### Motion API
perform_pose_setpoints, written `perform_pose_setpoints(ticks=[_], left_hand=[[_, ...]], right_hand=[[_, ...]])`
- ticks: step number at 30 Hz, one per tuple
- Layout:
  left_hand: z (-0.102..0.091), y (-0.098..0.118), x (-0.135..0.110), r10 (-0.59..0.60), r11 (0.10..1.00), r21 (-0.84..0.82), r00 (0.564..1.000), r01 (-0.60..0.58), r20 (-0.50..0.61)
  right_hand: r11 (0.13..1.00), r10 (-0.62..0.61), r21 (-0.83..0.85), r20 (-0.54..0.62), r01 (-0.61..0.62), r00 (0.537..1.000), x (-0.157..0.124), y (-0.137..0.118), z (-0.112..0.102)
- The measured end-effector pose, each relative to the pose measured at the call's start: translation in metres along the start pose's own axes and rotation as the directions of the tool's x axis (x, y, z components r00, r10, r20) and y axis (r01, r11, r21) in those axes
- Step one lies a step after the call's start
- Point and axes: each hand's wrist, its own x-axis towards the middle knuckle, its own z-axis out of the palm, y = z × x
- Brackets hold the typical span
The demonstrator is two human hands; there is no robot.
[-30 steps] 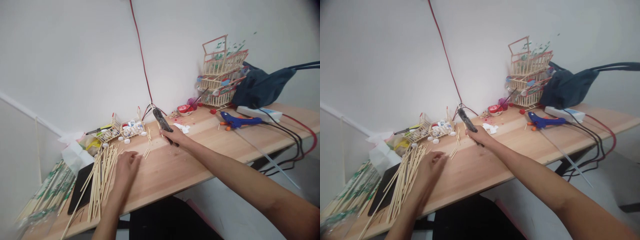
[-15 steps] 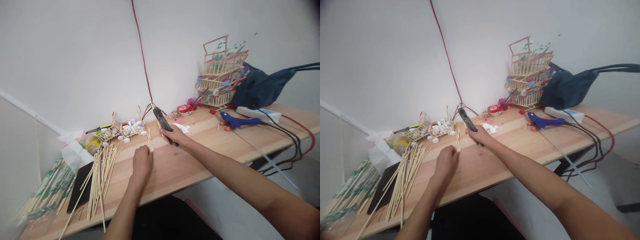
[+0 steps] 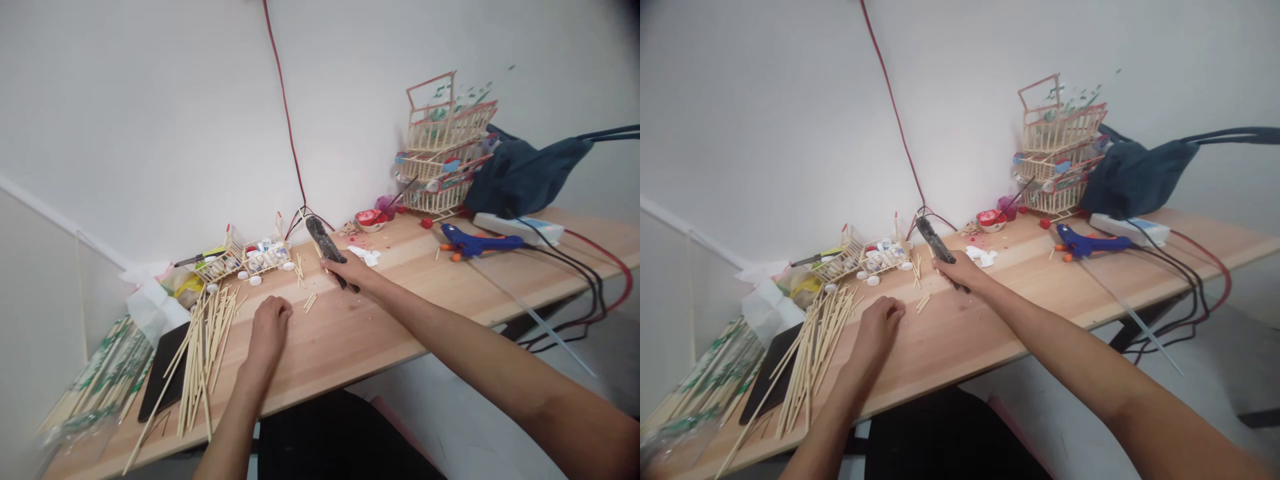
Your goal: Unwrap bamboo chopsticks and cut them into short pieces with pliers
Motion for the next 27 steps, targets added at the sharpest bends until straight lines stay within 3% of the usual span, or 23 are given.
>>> perform_pose_setpoints(ticks=[2,5,8,10,12,16,18,20,23,27], left_hand=[[0.000,0.000,-0.002,-0.013,1.000,-0.014,1.000,0.012,-0.022],[-0.002,-0.002,-0.008,-0.068,0.992,-0.117,0.991,0.054,-0.119],[-0.009,0.000,-0.016,-0.236,0.916,-0.373,0.949,0.146,-0.207],[-0.014,0.005,-0.020,-0.352,0.792,-0.575,0.924,0.207,-0.152],[-0.016,0.013,-0.023,-0.415,0.618,-0.743,0.909,0.259,-0.028],[-0.010,0.030,-0.023,-0.410,0.214,-0.937,0.896,0.275,0.169],[-0.007,0.036,-0.022,-0.388,0.082,-0.961,0.896,0.265,0.214],[-0.006,0.040,-0.022,-0.386,0.034,-0.965,0.894,0.259,0.226],[-0.010,0.040,-0.025,-0.404,0.032,-0.970,0.891,0.239,0.207],[-0.018,0.025,-0.037,-0.497,0.028,-0.987,0.859,0.159,0.125]], right_hand=[[0.999,-0.017,-0.036,-0.011,0.017,1.000,0.000,0.001,-0.002],[0.969,-0.126,-0.217,-0.021,0.119,0.992,-0.003,-0.003,-0.005],[0.967,-0.094,-0.226,0.106,0.116,0.990,-0.012,-0.012,0.002],[0.998,0.020,-0.061,0.255,-0.005,0.967,-0.019,-0.019,0.012],[0.988,0.060,0.107,0.381,-0.109,0.922,-0.028,-0.026,0.023],[0.930,0.072,0.261,0.558,-0.257,0.826,-0.043,-0.037,0.039],[0.920,0.068,0.268,0.608,-0.285,0.791,-0.050,-0.040,0.045],[0.928,0.065,0.252,0.618,-0.276,0.784,-0.055,-0.041,0.051],[0.943,0.070,0.221,0.600,-0.249,0.797,-0.059,-0.038,0.058],[0.984,0.038,0.117,0.600,-0.135,0.799,-0.062,-0.041,0.051]])
